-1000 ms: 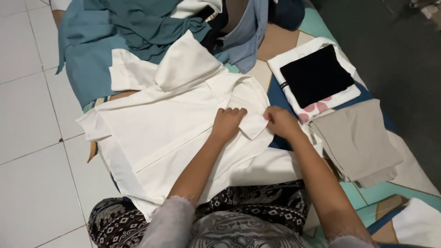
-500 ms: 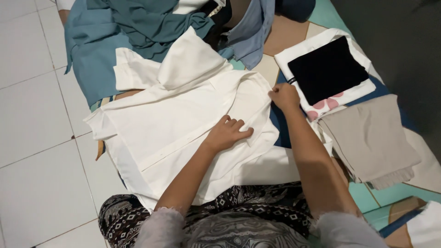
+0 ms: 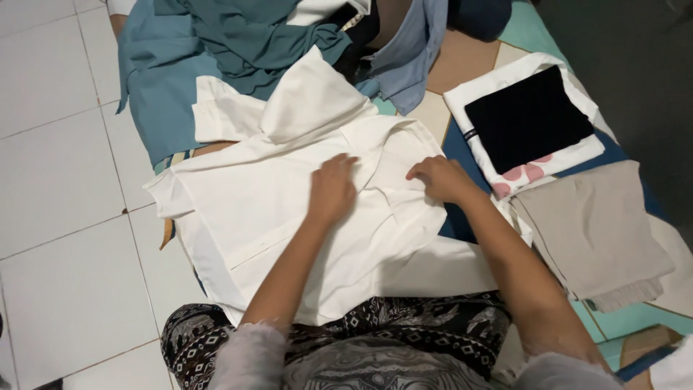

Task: Folding various items of clothing while sitting on a mattress on the floor.

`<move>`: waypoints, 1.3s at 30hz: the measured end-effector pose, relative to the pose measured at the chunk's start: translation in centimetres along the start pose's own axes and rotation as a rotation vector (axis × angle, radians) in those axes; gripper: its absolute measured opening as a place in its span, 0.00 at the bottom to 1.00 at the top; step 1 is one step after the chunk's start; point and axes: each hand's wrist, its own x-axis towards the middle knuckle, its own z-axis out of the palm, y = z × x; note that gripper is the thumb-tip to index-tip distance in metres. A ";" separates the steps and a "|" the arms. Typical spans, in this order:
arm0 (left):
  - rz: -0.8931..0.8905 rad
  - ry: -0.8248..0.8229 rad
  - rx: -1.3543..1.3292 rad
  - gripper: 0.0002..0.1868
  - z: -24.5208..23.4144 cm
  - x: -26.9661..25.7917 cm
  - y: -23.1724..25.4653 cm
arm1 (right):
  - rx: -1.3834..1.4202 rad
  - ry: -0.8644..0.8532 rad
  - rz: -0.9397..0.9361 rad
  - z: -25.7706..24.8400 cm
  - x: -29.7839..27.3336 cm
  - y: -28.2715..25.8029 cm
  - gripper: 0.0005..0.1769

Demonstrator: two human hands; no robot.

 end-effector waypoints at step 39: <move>-0.767 0.307 0.326 0.17 -14.9 -6.3 -19.8 | 0.239 0.776 -0.081 -2.3 12.1 -6.7 0.09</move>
